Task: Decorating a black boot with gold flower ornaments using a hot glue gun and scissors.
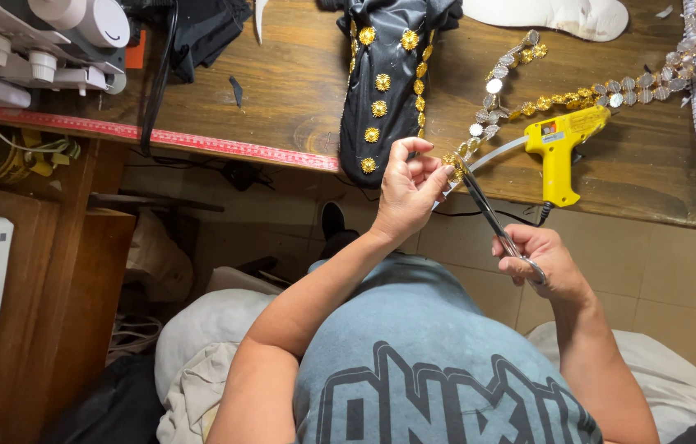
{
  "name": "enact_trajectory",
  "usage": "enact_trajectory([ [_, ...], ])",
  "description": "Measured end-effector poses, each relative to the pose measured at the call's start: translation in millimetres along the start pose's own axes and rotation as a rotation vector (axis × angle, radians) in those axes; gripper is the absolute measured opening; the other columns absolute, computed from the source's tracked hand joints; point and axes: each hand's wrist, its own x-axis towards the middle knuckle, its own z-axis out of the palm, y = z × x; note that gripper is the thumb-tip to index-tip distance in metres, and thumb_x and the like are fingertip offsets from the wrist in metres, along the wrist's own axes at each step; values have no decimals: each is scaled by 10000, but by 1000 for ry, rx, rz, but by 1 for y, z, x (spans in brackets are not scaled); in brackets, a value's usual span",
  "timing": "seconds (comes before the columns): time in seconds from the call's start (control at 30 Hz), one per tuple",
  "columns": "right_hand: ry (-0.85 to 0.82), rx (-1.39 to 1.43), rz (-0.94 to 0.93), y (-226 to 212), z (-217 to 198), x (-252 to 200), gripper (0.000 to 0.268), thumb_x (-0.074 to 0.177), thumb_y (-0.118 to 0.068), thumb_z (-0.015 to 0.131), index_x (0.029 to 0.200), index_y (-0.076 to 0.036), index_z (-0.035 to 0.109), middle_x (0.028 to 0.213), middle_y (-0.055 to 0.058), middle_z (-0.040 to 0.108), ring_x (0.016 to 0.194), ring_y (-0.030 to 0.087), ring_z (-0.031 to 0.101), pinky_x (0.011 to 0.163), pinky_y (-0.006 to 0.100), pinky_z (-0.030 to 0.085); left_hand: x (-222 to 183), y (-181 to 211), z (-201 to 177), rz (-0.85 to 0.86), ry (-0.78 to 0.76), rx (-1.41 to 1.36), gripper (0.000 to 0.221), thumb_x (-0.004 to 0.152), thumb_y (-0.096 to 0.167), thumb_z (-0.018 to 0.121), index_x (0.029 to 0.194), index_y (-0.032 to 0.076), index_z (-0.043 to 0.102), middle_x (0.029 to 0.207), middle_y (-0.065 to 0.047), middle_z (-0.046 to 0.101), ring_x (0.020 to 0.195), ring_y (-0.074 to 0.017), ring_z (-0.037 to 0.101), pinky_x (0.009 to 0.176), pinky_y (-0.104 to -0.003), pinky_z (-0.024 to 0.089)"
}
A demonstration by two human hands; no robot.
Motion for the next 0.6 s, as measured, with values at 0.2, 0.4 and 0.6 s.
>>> enact_trajectory([
  [0.2,5,6,-41,16,-1,2,381,733,-207,888,876,72,672,448,74,557,352,73,543,336,206,476,5,-5,1,-3,-17,-30,411,963,38,713,1276,46,446,884,-133,710,691,-130,716,542,-211,620],
  [0.4,-18,116,-89,6,15,20,590,669,-354,922,931,104,658,500,89,559,392,99,575,361,236,518,3,-6,7,-23,-59,-57,412,957,41,713,1272,52,447,880,-122,710,683,-119,707,530,-191,602],
  [0.6,18,118,-129,10,20,26,522,714,-333,902,899,87,652,477,64,521,357,83,543,347,217,498,4,-2,7,-31,-71,-79,436,957,41,712,1291,57,433,874,-112,707,689,-121,707,532,-191,595],
])
